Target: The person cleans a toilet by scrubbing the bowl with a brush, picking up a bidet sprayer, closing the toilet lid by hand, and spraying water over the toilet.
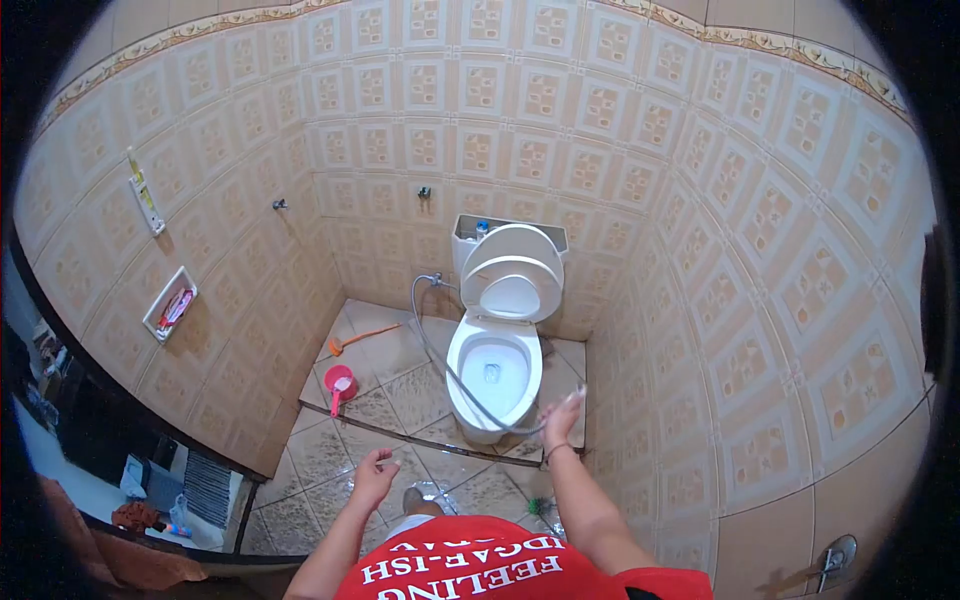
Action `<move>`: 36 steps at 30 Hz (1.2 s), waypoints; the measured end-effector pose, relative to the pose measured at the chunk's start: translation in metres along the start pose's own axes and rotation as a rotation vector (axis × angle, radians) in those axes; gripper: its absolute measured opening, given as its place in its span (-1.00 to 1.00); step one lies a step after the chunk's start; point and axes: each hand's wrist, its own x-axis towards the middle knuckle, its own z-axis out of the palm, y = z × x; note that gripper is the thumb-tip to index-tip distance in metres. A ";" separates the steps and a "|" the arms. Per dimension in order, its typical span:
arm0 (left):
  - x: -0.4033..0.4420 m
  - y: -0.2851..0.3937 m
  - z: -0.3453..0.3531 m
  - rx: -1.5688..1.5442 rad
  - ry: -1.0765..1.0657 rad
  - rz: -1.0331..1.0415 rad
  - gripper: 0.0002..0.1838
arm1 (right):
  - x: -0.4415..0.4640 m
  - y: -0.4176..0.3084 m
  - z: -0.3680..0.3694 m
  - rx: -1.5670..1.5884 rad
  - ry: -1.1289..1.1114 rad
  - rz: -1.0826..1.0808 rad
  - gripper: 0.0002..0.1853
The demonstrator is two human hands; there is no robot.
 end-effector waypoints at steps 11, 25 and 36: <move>0.153 0.059 0.054 0.056 -0.278 0.236 -0.47 | 0.016 -0.022 0.025 -0.157 0.056 -0.014 -0.47; 0.438 0.173 0.165 0.256 -0.283 0.717 -0.43 | 0.147 -0.054 0.286 -0.524 -0.297 0.172 -0.34; 0.519 0.212 0.216 0.836 -0.478 0.725 -0.38 | 0.115 0.022 0.218 -0.497 -0.075 0.035 -0.45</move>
